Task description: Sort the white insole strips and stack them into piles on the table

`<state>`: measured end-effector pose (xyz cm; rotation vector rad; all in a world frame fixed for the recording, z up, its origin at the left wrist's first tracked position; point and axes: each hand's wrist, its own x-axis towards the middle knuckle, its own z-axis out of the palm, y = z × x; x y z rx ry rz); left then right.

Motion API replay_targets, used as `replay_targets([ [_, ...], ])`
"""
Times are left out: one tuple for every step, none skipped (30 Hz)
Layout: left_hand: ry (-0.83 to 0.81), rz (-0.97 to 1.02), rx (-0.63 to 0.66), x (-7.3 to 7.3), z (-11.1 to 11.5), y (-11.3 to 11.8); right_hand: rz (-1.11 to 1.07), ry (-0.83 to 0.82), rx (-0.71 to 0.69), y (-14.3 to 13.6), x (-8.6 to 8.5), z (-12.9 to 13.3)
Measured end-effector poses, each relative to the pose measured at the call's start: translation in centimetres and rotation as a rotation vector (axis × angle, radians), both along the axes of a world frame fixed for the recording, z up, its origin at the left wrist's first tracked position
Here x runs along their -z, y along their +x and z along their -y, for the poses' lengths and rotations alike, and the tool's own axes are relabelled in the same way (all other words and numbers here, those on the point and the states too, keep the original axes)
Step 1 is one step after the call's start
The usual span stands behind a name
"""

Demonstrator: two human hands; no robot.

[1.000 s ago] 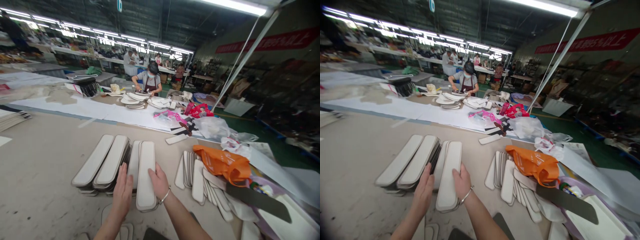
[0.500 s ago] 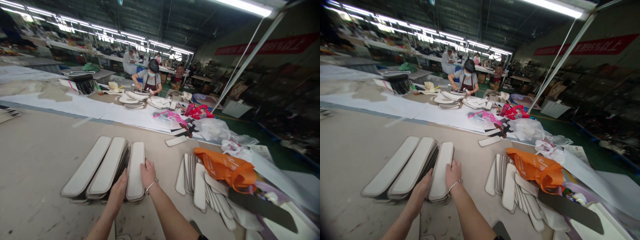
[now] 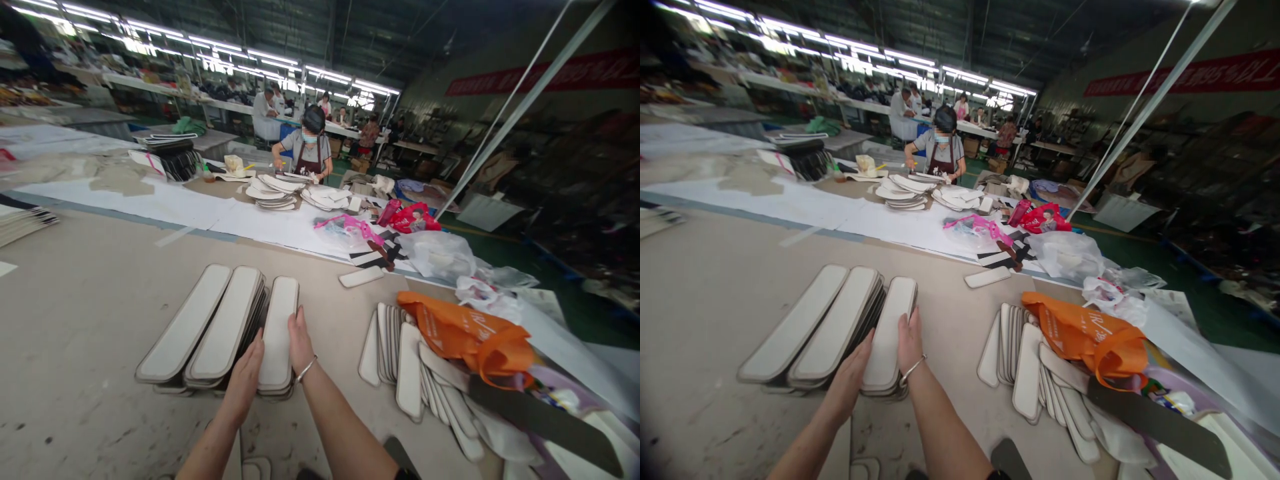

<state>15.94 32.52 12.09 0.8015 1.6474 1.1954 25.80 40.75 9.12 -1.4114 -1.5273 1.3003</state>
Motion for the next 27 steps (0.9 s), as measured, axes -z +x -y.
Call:
replay_targets([
  [0.003, 0.010, 0.000, 0.1, 0.0, 0.0, 0.009, -0.014, 0.000, 0.0, 0.0, 0.0],
  [0.009, 0.015, 0.000, 0.3, 0.0, 0.0, 0.015, -0.024, 0.004, 0.0, 0.1, 0.0],
  [0.012, 0.011, -0.004, 0.4, 0.0, 0.0, 0.022, -0.028, 0.008, 0.1, 0.2, 0.1],
  [0.015, -0.009, -0.012, 0.6, 0.2, 0.1, 0.031, -0.024, 0.010, 0.2, 0.2, 0.2],
  [0.021, -0.045, -0.020, 0.7, 0.6, 0.2, 0.045, -0.009, 0.005, 0.4, 0.1, 0.5],
  [0.031, -0.097, -0.026, 0.7, 1.2, 0.3, 0.067, 0.017, -0.003, 0.6, 0.0, 0.8],
  [0.046, -0.166, -0.027, 0.6, 2.0, 0.4, 0.097, 0.056, -0.020, 0.9, -0.2, 1.2],
  [0.070, -0.250, -0.015, 0.3, 3.0, 0.5, 0.136, 0.112, -0.042, 1.2, -0.6, 1.6],
  [0.103, -0.343, 0.016, -0.1, 4.0, 0.5, 0.186, 0.182, -0.070, 1.6, -1.0, 2.0],
  [0.147, -0.439, 0.060, -0.6, 5.0, 0.3, 0.244, 0.259, -0.102, 2.0, -1.6, 2.5],
  [0.193, -0.538, 0.109, -1.3, 5.8, 0.0, 0.306, 0.336, -0.143, 2.3, -2.3, 2.9],
  [0.239, -0.643, 0.158, -1.9, 6.4, -0.4, 0.366, 0.407, -0.195, 2.5, -3.1, 3.2],
  [0.281, -0.749, 0.203, -2.6, 6.6, -1.1, 0.418, 0.465, -0.255, 2.5, -3.9, 3.5],
  [0.314, -0.858, 0.235, -3.2, 6.3, -1.9, 0.460, 0.505, -0.313, 2.4, -4.7, 3.7],
  [0.330, -0.971, 0.260, -3.7, 5.7, -2.9, 0.489, 0.530, -0.363, 2.2, -5.5, 3.8],
  [0.326, -1.074, 0.278, -4.0, 4.8, -3.9, 0.508, 0.544, -0.400, 1.8, -6.1, 3.8],
  [0.306, -1.163, 0.284, -4.1, 3.6, -5.0, 0.521, 0.551, -0.424, 1.2, -6.6, 3.7],
  [0.276, -1.236, 0.294, -4.0, 2.4, -5.9, 0.532, 0.554, -0.433, 0.6, -6.9, 3.6],
  [0.250, -1.292, 0.313, -3.7, 1.3, -6.8, 0.543, 0.553, -0.437, 0.0, -7.0, 3.4],
  [0.228, -1.332, 0.336, -3.4, 0.3, -7.5, 0.554, 0.546, -0.442, -0.5, -6.9, 3.3],
  [0.214, -1.357, 0.366, -3.0, -0.4, -8.0, 0.566, 0.532, -0.449, -1.0, -6.6, 3.1],
  [0.208, -1.372, 0.398, -2.5, -0.9, -8.4, 0.580, 0.514, -0.457, -1.4, -6.3, 3.0],
  [0.208, -1.380, 0.428, -2.0, -1.1, -8.6, 0.594, 0.496, -0.464, -1.7, -5.9, 2.9],
  [0.213, -1.387, 0.454, -1.6, -1.2, -8.8, 0.605, 0.482, -0.471, -1.8, -5.5, 2.8],
  [0.218, -1.394, 0.475, -1.3, -1.1, -8.9, 0.614, 0.474, -0.474, -1.9, -5.1, 2.8],
  [0.223, -1.402, 0.490, -1.0, -1.0, -9.0, 0.621, 0.471, -0.472, -2.0, -4.8, 2.8],
  [0.229, -1.408, 0.498, -0.7, -0.8, -9.0, 0.625, 0.474, -0.470, -2.0, -4.5, 2.8],
])
